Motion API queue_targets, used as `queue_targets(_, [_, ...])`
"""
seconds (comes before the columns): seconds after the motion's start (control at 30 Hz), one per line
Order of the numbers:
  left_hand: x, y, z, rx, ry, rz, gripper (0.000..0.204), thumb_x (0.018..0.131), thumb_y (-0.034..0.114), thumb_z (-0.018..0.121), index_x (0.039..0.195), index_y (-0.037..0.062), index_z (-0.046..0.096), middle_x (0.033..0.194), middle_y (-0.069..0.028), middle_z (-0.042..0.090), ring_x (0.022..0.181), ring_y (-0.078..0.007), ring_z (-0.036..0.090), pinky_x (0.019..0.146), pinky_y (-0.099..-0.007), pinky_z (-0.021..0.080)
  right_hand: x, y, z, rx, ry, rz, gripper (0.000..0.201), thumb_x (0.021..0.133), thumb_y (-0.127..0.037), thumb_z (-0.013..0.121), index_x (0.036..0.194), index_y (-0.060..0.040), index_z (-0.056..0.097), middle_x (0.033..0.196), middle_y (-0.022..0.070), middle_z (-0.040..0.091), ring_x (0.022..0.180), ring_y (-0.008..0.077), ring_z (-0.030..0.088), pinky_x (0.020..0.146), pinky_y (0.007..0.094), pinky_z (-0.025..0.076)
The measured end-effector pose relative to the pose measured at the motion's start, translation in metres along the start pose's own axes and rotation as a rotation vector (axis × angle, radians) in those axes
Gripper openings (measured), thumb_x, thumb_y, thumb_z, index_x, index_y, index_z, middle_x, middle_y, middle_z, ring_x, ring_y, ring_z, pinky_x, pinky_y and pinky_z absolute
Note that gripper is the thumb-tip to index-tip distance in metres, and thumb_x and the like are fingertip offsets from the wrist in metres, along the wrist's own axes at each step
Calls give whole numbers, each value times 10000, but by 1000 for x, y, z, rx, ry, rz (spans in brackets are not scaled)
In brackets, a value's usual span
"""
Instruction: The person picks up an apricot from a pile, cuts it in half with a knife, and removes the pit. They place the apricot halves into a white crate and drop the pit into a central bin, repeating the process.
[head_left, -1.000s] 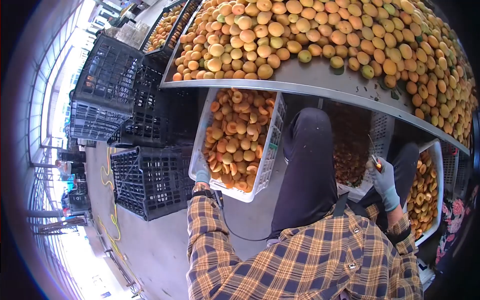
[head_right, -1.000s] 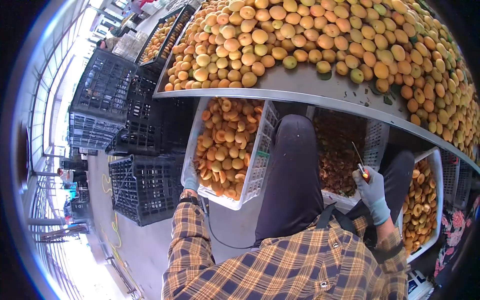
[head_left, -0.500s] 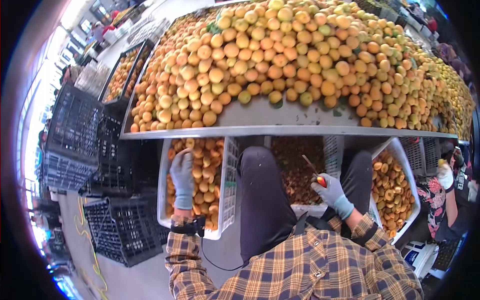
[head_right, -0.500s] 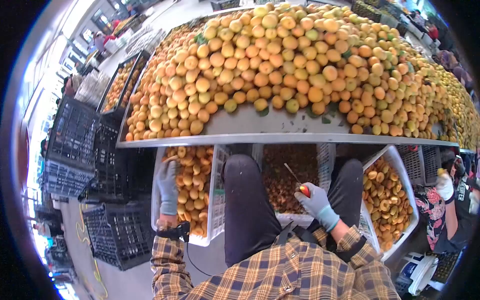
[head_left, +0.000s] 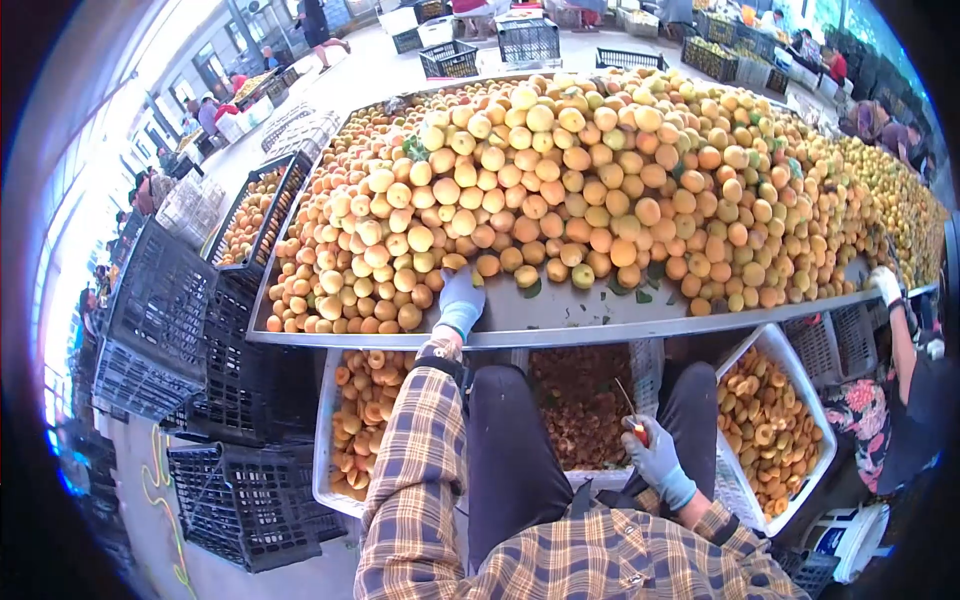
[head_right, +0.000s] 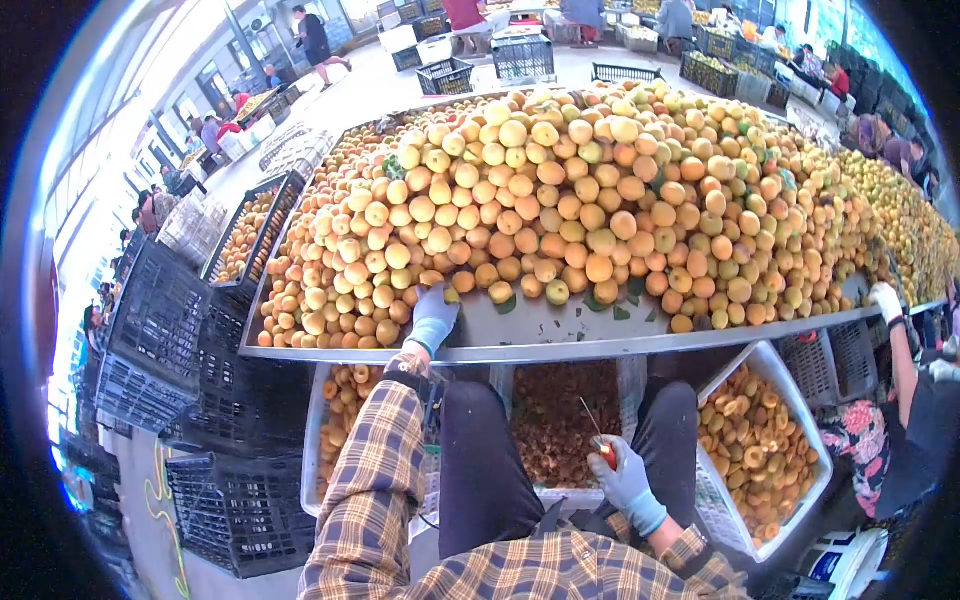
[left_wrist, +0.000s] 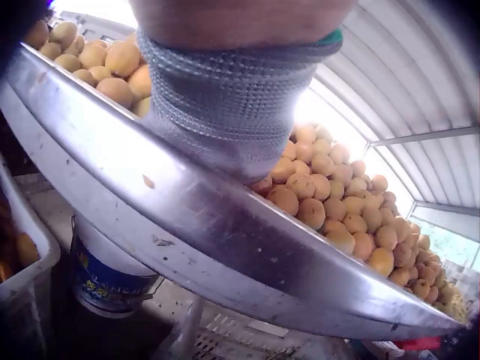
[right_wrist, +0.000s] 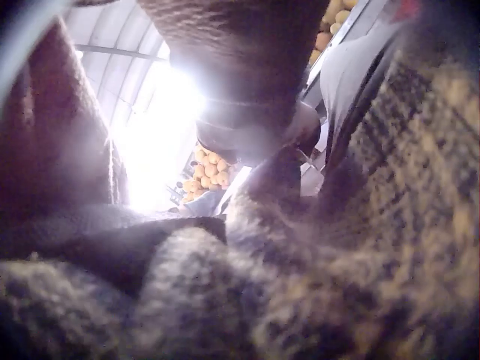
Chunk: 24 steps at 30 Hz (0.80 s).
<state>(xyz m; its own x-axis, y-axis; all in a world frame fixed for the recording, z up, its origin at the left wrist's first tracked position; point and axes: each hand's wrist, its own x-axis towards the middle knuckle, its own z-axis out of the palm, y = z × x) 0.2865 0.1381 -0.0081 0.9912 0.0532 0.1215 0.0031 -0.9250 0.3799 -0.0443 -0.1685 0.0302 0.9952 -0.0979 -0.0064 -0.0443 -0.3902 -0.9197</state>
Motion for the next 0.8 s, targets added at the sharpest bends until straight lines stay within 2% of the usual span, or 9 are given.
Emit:
queue_targets(0.13, [-8, -17, -7, -65, -125, 12, 623, 702, 267, 687, 1241, 78, 437, 1259, -300, 441, 1081, -420, 526, 901, -436, 466, 4, 13, 8, 158, -152, 138, 375, 884, -350, 600, 1062, -20, 577, 896, 129, 625, 835, 244, 621, 747, 317, 471])
queue_targets(0.23, [-16, -21, -7, -494, -156, 75, 694, 630, 266, 751, 1208, 25, 453, 1045, -245, 583, 945, -411, 585, 834, -397, 487, 7, 15, 16, 126, -206, 118, 338, 891, -330, 597, 1050, -33, 578, 878, 122, 629, 785, 187, 609, 715, 308, 473])
queue_targets(0.4, [-23, 11, -17, -1098, -372, -289, 379, 754, 113, 655, 1092, -12, 539, 846, -97, 624, 668, -122, 587, 540, -245, 484, 0, 9, 6, 384, -194, 247, 266, 897, -242, 602, 1042, -20, 579, 820, 89, 630, 739, 120, 582, 662, 289, 470])
queue_targets(0.43, [-24, 14, -7, -1131, -292, -173, 349, 759, 126, 653, 1065, -11, 558, 825, -92, 623, 667, -118, 581, 537, -249, 486, 2, 20, 6, 239, -150, 142, 275, 909, -248, 590, 1047, -10, 578, 797, 30, 613, 708, 100, 560, 641, 266, 462])
queue_targets(0.53, [-40, 32, 6, -795, -95, 144, 296, 764, 150, 639, 1008, -12, 601, 851, -92, 642, 680, -148, 593, 586, -293, 506, 4, 3, -4, 517, -138, 418, 225, 917, -235, 580, 1023, -37, 587, 702, -24, 540, 579, 52, 474, 520, 209, 397])
queue_targets(0.57, [-62, 71, -31, -793, -206, 47, 329, 757, 165, 640, 1031, -10, 591, 886, -113, 648, 724, -159, 604, 641, -311, 508, 6, -1, -3, 510, -162, 407, 225, 917, -235, 580, 1023, -37, 587, 702, -24, 540, 579, 52, 474, 520, 209, 397])
queue_targets(0.63, [-56, 76, 3, -617, -165, 317, 380, 757, 209, 650, 1063, 3, 561, 885, -160, 638, 821, -250, 626, 736, -346, 497, 6, -4, 2, 473, -130, 442, 185, 919, -223, 575, 1002, -59, 591, 674, -31, 513, 543, 29, 429, 480, 195, 359])
queue_targets(0.7, [-64, 95, -7, -746, -384, 243, 502, 783, 176, 708, 1211, 41, 482, 905, -77, 582, 733, -157, 549, 645, -271, 485, 6, -4, 6, 471, -165, 427, 184, 922, -225, 569, 1001, -61, 590, 675, -32, 513, 541, 31, 429, 478, 195, 360])
queue_targets(0.8, [-53, 85, -11, -858, -92, 423, 533, 764, 199, 751, 1219, 58, 511, 972, -63, 586, 825, -160, 563, 735, -268, 479, 7, -6, 6, 448, -193, 416, 183, 929, -234, 557, 994, -66, 587, 676, -35, 514, 536, 34, 433, 475, 190, 358])
